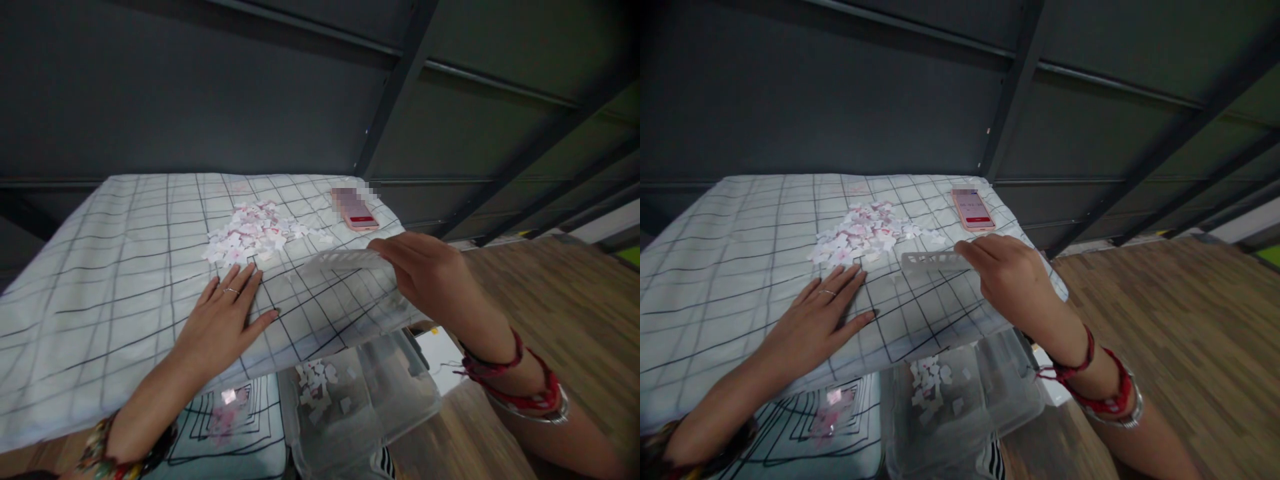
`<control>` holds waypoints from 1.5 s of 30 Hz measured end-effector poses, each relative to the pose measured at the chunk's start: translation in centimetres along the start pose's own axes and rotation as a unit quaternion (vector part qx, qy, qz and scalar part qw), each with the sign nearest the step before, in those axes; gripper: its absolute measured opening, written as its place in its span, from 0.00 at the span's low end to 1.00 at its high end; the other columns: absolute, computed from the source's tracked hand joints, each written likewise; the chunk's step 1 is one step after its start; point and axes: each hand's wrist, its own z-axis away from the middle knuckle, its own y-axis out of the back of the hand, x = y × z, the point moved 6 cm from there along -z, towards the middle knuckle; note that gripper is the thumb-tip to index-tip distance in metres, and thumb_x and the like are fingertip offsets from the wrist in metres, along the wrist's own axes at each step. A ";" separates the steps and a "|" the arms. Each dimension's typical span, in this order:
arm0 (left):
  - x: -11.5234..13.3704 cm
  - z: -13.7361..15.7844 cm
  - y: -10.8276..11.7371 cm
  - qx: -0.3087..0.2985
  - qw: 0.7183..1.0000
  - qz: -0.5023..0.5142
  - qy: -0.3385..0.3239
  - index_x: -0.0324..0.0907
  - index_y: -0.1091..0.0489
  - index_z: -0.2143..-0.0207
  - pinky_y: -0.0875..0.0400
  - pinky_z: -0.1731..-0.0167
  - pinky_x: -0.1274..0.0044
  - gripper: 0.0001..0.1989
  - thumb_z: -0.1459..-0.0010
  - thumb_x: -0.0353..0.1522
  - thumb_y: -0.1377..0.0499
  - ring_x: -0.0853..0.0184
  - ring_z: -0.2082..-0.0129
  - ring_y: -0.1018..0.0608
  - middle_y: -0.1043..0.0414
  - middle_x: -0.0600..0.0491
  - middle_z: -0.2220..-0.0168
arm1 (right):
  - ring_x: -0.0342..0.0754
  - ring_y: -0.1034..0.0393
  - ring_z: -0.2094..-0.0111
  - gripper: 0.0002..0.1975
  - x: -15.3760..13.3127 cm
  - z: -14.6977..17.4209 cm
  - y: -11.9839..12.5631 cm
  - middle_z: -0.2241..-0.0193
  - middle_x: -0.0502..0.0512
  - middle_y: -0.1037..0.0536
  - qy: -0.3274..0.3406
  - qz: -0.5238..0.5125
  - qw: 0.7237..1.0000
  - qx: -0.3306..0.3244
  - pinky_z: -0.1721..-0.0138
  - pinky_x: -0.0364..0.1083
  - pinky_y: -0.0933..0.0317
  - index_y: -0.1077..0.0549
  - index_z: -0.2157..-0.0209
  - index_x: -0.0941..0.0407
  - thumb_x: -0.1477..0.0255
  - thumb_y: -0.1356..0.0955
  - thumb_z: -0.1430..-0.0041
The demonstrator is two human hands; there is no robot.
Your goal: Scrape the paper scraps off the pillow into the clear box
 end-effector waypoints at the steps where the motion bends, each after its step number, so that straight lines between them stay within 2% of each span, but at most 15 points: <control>1: 0.0 0.0 0.0 0.002 1.000 0.001 -0.002 0.33 0.44 0.39 0.46 0.41 0.57 0.42 0.40 0.55 0.67 0.51 0.36 0.45 0.48 0.41 0.36 | 0.44 0.31 0.72 0.17 -0.2 0.0 0.1 0.73 0.53 0.23 0.008 -0.008 1.000 -0.005 0.71 0.43 0.38 0.26 0.63 0.58 0.85 0.43 0.45; 10: -0.3 0.3 0.2 0.022 0.999 0.031 -0.006 0.35 0.43 0.39 0.45 0.41 0.57 0.38 0.39 0.52 0.64 0.52 0.38 0.41 0.42 0.41 0.38 | 0.44 0.30 0.74 0.16 -1.4 0.0 1.1 0.73 0.53 0.23 0.037 -0.037 0.999 0.007 0.73 0.42 0.37 0.27 0.64 0.60 0.86 0.42 0.45; 17: -1.2 0.9 0.7 0.058 0.996 0.051 0.043 0.32 0.43 0.40 0.42 0.42 0.60 0.38 0.39 0.51 0.63 0.52 0.40 0.37 0.39 0.38 0.40 | 0.44 0.31 0.73 0.14 -0.8 0.0 1.0 0.73 0.53 0.23 0.017 -0.008 0.999 0.039 0.72 0.43 0.39 0.27 0.62 0.60 0.84 0.41 0.43; 20: -1.6 1.5 1.0 0.056 0.995 0.050 0.067 0.30 0.45 0.39 0.42 0.42 0.60 0.38 0.39 0.51 0.61 0.51 0.40 0.37 0.41 0.36 0.40 | 0.44 0.32 0.72 0.15 -0.6 -0.9 0.2 0.74 0.53 0.24 -0.001 -0.006 0.999 0.044 0.71 0.43 0.40 0.27 0.62 0.60 0.84 0.41 0.44; 23: -2.4 2.1 1.0 0.042 0.993 0.039 0.099 0.25 0.45 0.41 0.44 0.41 0.59 0.39 0.40 0.50 0.62 0.49 0.39 0.39 0.43 0.33 0.39 | 0.44 0.34 0.72 0.17 -1.2 -2.5 -1.5 0.73 0.53 0.25 -0.007 -0.018 1.000 0.012 0.71 0.44 0.43 0.27 0.61 0.58 0.85 0.43 0.44; 29: -3.1 2.8 0.9 0.032 0.993 0.012 0.117 0.23 0.45 0.41 0.46 0.41 0.57 0.40 0.40 0.49 0.63 0.48 0.38 0.42 0.45 0.32 0.38 | 0.43 0.39 0.74 0.19 -3.5 -5.1 -3.9 0.75 0.52 0.27 0.034 -0.053 0.997 -0.043 0.72 0.45 0.49 0.27 0.60 0.58 0.85 0.44 0.45; 33: -3.0 2.7 0.8 0.032 0.992 0.003 0.120 0.23 0.44 0.41 0.46 0.41 0.58 0.40 0.40 0.49 0.62 0.47 0.38 0.42 0.44 0.32 0.39 | 0.43 0.38 0.73 0.19 -4.0 -4.9 -3.5 0.74 0.52 0.26 0.061 -0.094 0.993 -0.024 0.71 0.44 0.48 0.28 0.62 0.59 0.86 0.45 0.47; 37: -2.9 2.7 0.8 0.040 0.993 -0.001 0.112 0.23 0.43 0.42 0.45 0.42 0.58 0.39 0.40 0.49 0.62 0.47 0.38 0.42 0.43 0.33 0.39 | 0.43 0.37 0.72 0.19 -4.1 -4.7 -3.1 0.73 0.52 0.26 0.066 -0.083 0.994 0.003 0.70 0.44 0.48 0.28 0.62 0.59 0.86 0.45 0.46; 41: -2.9 2.8 0.8 0.047 0.993 -0.004 0.112 0.24 0.43 0.42 0.45 0.42 0.58 0.38 0.40 0.48 0.61 0.48 0.38 0.42 0.42 0.34 0.39 | 0.43 0.38 0.73 0.20 -4.6 -5.0 -3.2 0.74 0.51 0.26 0.083 -0.081 0.993 -0.005 0.71 0.43 0.48 0.28 0.63 0.58 0.86 0.45 0.46; 45: -2.8 2.8 0.9 0.033 0.993 -0.003 0.117 0.26 0.44 0.41 0.46 0.41 0.60 0.38 0.40 0.48 0.60 0.50 0.37 0.42 0.44 0.35 0.38 | 0.42 0.36 0.73 0.19 -4.6 -4.8 -2.4 0.73 0.52 0.25 0.093 -0.118 0.988 0.015 0.71 0.43 0.46 0.27 0.63 0.58 0.86 0.44 0.47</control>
